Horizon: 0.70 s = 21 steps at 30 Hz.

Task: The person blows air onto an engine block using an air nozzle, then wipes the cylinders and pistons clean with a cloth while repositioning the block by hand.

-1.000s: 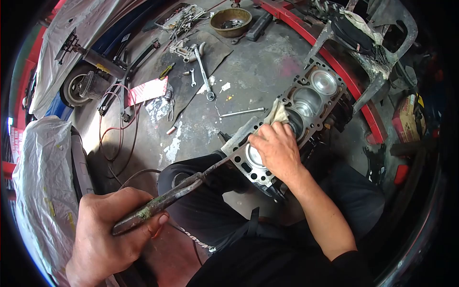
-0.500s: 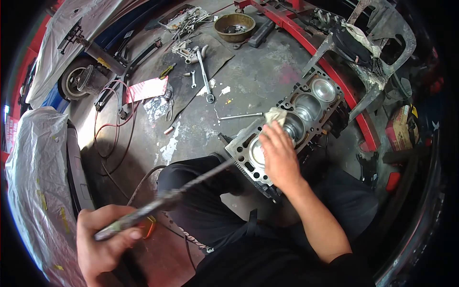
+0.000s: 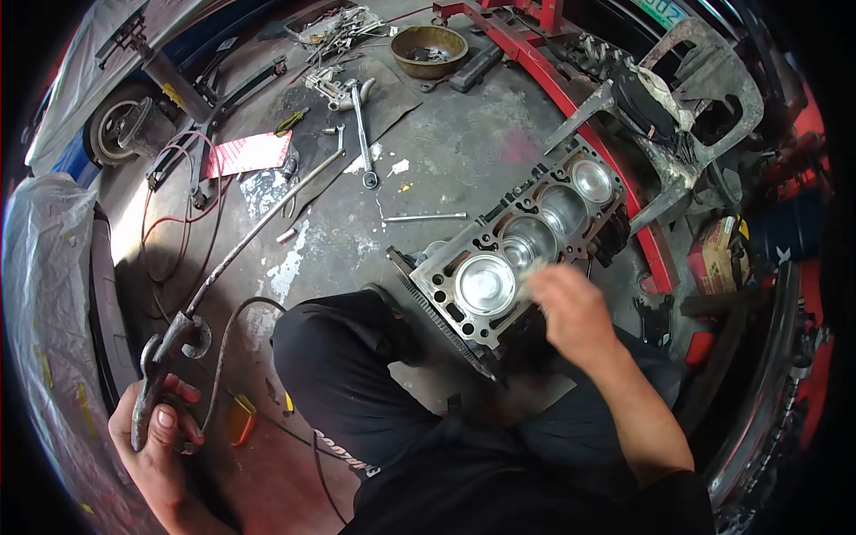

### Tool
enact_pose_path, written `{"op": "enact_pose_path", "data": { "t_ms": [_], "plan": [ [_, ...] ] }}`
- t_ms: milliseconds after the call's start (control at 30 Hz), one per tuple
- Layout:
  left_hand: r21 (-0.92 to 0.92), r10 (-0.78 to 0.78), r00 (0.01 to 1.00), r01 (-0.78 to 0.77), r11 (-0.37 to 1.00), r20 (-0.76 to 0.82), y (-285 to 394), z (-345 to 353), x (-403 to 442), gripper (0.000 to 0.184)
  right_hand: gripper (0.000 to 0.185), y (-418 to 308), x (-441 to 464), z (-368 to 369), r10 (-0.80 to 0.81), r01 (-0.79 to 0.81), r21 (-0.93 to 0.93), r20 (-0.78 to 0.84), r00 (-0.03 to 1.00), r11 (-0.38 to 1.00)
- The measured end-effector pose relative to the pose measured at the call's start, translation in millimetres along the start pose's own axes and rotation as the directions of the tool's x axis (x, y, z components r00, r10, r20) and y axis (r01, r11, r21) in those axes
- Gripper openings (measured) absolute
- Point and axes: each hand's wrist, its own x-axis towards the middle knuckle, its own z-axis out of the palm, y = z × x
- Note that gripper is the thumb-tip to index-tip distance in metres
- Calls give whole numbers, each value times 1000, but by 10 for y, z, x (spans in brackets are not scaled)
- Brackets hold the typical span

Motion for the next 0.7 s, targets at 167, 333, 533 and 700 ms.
{"op": "enact_pose_path", "data": {
  "t_ms": [167, 333, 533, 700],
  "plan": [
    [-32, -24, 999, 23, 999, -31, -150, 95, 24, 61, 31, -520, 199, 739, 97, -98, -114, -13, 995, 989],
    [-3, 3, 1000, -3, 1000, -17, -224, 14, 47, 61, 25, -549, 136, 718, 47, -46, -13, 73, 996, 999],
    [-34, 39, 999, -39, 999, -11, -233, 190, 126, 59, 19, -358, 79, -182, 120, 85, -399, 462, 879, 913],
    [-73, 6, 998, -10, 997, -58, -338, 320, 123, 57, 31, -151, 202, 41, -129, 128, -231, 12, 992, 964]
  ]
}}
